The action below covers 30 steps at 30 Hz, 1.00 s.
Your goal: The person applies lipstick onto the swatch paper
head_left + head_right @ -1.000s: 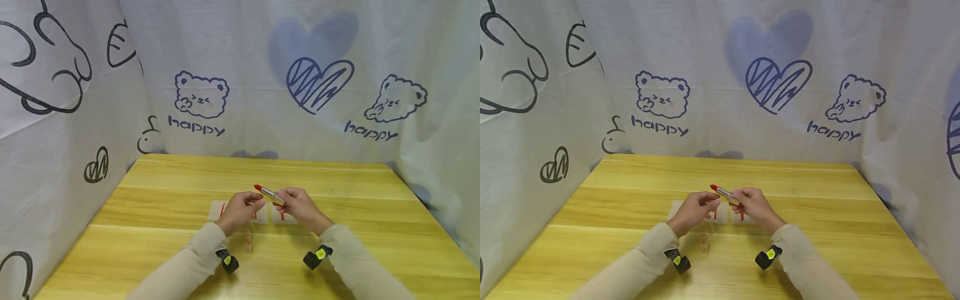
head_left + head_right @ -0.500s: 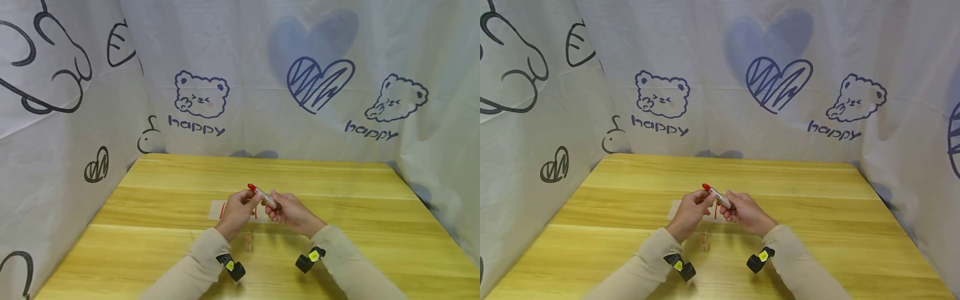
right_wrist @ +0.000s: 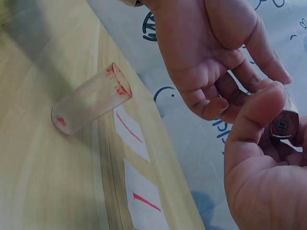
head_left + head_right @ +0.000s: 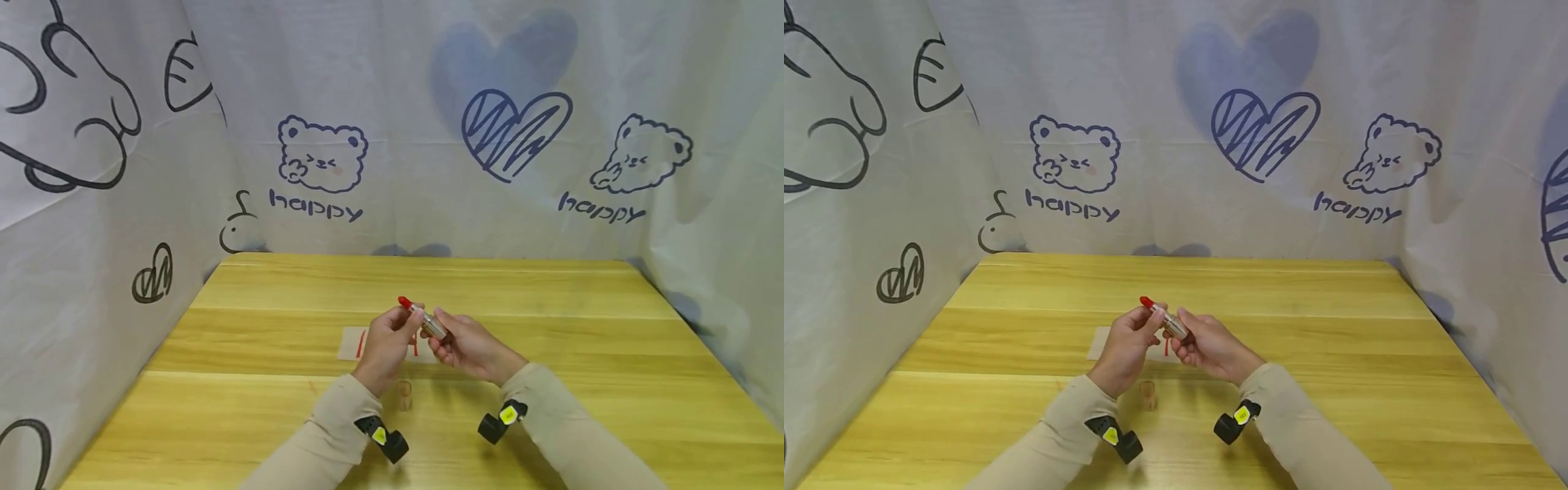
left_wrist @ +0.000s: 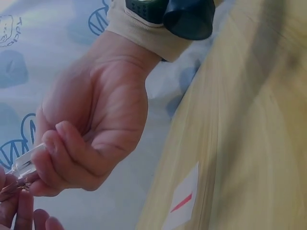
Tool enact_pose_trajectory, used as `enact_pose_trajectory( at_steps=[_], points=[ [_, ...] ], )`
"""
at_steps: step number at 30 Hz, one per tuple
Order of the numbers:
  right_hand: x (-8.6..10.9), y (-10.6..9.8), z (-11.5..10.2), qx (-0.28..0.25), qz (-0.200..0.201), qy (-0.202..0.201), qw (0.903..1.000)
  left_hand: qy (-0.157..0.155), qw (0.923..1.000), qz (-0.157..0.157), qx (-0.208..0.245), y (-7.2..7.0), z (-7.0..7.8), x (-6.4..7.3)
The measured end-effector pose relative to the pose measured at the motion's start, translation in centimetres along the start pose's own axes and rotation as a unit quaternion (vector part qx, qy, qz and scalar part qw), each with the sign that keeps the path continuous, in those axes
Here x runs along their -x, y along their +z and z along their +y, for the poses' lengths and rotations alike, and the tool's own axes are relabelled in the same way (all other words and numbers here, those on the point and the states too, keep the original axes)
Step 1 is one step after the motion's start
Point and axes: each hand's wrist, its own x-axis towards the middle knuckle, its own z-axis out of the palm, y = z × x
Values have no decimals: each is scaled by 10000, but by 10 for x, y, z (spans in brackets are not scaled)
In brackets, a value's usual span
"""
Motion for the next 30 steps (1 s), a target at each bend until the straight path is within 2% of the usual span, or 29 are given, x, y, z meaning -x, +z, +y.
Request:
enact_pose_trajectory(
  at_steps=[5, 9, 13, 17, 23, 26, 30],
  points=[
    [-1, 3, 1, -131, 72, -148, 9998, 56, 9995, 320, 3, 0, 0, 1],
    [-2, 6, 1, -22, 184, -282, 9994, -57, 9984, 562, 80, 0, 1, 1],
    [-2, 8, 1, 287, 349, -492, 9978, -186, 9974, 686, 145, -2, 2, 0],
    [-4, 6, 3, 844, 651, -914, 9901, -179, 9965, 785, 211, -3, 2, 0],
    [-6, 3, 7, 1938, 1064, -1664, 9609, -258, 9948, 948, 272, -3, 1, -1],
    [-4, 8, 8, 2475, 1382, -1941, 9391, -397, 9937, 1022, 242, -1, 1, 0],
    [-3, 14, 10, 3183, 1825, -2241, 9029, -583, 9902, 1257, 183, 1, 3, 2]
  ],
)
